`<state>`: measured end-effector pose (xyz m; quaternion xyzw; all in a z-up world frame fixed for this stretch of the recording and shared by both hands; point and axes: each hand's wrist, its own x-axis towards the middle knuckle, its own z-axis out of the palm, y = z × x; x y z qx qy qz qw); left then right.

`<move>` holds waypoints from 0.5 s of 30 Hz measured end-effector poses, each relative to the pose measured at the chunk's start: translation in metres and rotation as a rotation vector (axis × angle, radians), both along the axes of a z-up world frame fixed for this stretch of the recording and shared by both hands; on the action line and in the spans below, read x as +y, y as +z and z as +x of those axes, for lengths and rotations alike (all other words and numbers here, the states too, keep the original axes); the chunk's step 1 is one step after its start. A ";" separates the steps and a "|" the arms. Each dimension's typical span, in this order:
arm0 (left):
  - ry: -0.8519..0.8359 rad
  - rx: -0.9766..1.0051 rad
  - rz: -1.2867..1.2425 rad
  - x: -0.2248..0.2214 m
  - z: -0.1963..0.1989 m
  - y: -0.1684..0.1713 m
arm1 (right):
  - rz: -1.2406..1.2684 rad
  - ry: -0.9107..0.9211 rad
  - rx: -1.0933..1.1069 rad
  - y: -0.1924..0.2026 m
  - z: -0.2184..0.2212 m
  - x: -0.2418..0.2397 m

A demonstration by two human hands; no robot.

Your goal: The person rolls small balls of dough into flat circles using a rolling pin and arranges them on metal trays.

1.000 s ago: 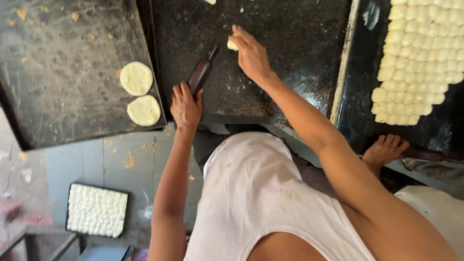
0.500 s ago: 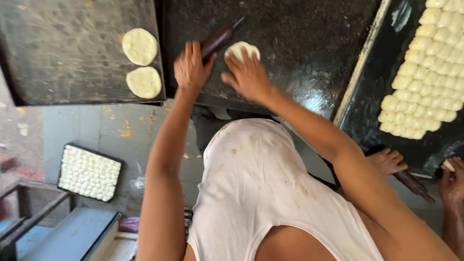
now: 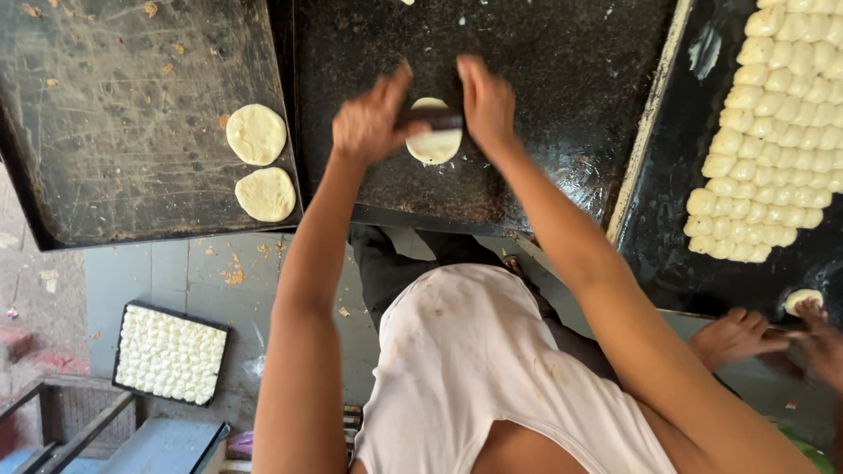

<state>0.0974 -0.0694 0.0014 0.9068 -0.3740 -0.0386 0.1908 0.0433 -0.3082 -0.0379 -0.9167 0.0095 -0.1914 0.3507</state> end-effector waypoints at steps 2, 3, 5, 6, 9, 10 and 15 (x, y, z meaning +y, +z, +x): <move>-0.109 -0.101 -0.016 0.015 -0.045 -0.003 | 0.087 -0.034 -0.049 0.010 -0.068 0.020; -0.149 -0.162 -0.001 0.027 -0.070 -0.002 | 0.141 -0.065 0.118 0.017 -0.090 0.028; -0.046 -0.199 0.039 0.050 -0.111 0.003 | 0.314 -0.040 0.165 0.026 -0.093 0.032; 0.114 -0.163 0.008 0.054 -0.114 0.003 | 0.433 0.014 0.045 0.028 -0.081 0.030; 0.509 -0.043 -0.077 0.058 -0.123 -0.001 | -0.254 0.001 -0.238 0.021 -0.036 0.028; 0.589 -0.009 -0.092 0.057 -0.120 -0.003 | -0.660 -0.045 -0.326 0.018 -0.022 0.029; 0.568 0.078 -0.026 0.071 -0.111 -0.005 | 0.446 0.400 0.697 0.034 -0.028 0.047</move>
